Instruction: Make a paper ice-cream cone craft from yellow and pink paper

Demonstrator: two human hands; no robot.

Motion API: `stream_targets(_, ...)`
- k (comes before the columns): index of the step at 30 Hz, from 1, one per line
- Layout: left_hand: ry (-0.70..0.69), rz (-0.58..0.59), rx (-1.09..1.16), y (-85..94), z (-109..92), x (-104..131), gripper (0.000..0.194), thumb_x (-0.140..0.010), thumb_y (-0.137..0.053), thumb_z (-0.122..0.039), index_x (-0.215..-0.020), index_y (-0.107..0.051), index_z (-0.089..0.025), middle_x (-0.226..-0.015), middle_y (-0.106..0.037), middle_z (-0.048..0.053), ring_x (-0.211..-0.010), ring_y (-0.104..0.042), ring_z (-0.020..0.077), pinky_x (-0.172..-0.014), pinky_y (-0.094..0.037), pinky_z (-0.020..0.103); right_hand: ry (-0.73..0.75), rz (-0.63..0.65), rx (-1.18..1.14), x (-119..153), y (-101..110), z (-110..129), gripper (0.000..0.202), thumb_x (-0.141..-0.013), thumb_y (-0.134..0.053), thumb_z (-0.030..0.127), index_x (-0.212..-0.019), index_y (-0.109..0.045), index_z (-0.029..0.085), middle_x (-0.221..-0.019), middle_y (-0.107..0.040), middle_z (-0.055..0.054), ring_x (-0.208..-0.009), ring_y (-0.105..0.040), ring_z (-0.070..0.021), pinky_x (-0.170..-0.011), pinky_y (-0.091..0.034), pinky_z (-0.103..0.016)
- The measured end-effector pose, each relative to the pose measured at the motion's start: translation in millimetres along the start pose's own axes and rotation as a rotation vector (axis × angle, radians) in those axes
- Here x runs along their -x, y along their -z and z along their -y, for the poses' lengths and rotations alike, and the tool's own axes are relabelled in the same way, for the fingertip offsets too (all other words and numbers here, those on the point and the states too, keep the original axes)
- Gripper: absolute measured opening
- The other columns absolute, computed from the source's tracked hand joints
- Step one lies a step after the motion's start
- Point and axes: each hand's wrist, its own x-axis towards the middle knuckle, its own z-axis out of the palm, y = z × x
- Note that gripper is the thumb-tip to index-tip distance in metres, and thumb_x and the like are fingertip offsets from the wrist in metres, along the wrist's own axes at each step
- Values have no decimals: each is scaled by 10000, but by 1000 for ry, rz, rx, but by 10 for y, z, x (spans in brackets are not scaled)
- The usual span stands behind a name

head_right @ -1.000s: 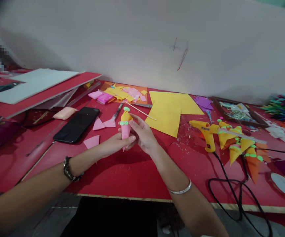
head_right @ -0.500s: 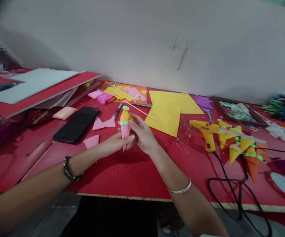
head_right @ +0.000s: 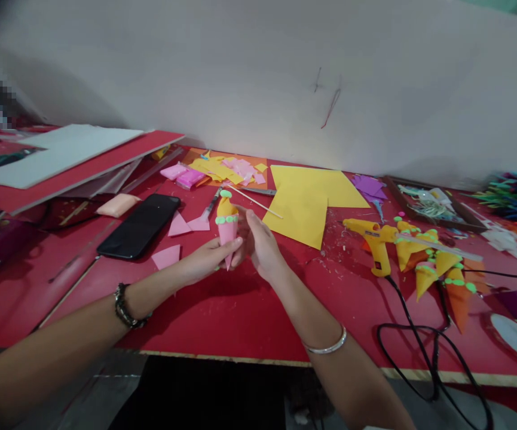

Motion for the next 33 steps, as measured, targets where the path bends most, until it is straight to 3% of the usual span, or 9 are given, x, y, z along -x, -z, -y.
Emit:
stream_targets(3, 10, -174, 215, 41, -1, -44, 416, -764, -464, -496, -545, -455, -142, -520, -418, -34, -461, -347, 52, -442, -266, 178, 269, -206, 224, 7, -2, -3, 261, -834, -398, 384, -951, -574, 232, -891, -593, -26, -831, -560, -134, -728, -476, -274)
stream_targets(6, 43, -301, 517, 117, -9, -90, 339, -780, -484, -431, -593, -449, -150, -528, -388, -52, -420, -312, 38, -411, -264, 163, 481, -247, 505, 56, -24, 32, 168, -830, -433, 310, -880, -573, 229, -844, -562, -21, -805, -533, -130, -752, -442, -279)
stream_targets(10, 80, -355, 772, 194, -8, -110, 285, -825, -440, -375, -645, -460, -155, -567, -437, -49, -442, -393, 32, -444, -331, 151, 683, -23, 904, 107, -49, 41, 87, -790, -506, 276, -833, -566, 230, -787, -548, -20, -770, -507, -149, -726, -417, -297)
stream_targets(15, 51, -335, 903, 192, 5, -101, 260, -825, -437, -388, -706, -476, -160, -594, -469, -45, -468, -452, 43, -441, -345, 166, 702, 179, 1238, 71, -17, -43, 163, -798, -497, 325, -893, -568, 214, -848, -552, -50, -824, -485, -177, -731, -410, -308)
stream_targets(19, 60, -298, 927, 156, 4, -87, 246, -807, -466, -383, -698, -463, -162, -567, -447, -55, -456, -454, 42, -394, -297, 154, 704, 161, 1359, 47, -1, -88, 188, -817, -472, 293, -946, -567, 196, -873, -558, -63, -832, -484, -180, -720, -408, -295)
stream_targets(26, 32, -284, 938, 118, -9, -72, 241, -792, -493, -366, -688, -475, -150, -571, -461, -51, -466, -463, 39, -431, -333, 144, 840, 152, 1455, 58, -19, -95, 206, -853, -414, 245, -823, -611, 191, -777, -581, -46, -730, -482, -150, -655, -386, -271)
stream_targets(30, 31, -244, 952, 114, -21, -62, 268, -815, -456, -365, -651, -462, -154, -573, -459, -45, -506, -485, 53, -462, -356, 149, 890, 196, 1386, 64, -54, -106, 220, -855, -410, 202, -761, -608, 173, -744, -599, -40, -699, -484, -135, -664, -388, -273)
stream_targets(33, 59, -255, 925, 103, -48, -56, 299, -835, -421, -367, -625, -445, -155, -565, -453, -44, -487, -471, 51, -435, -334, 149, 846, 204, 1191, 77, -89, -107, 187, -838, -449, 216, -742, -603, 170, -736, -597, -36, -727, -501, -131, -704, -397, -278)
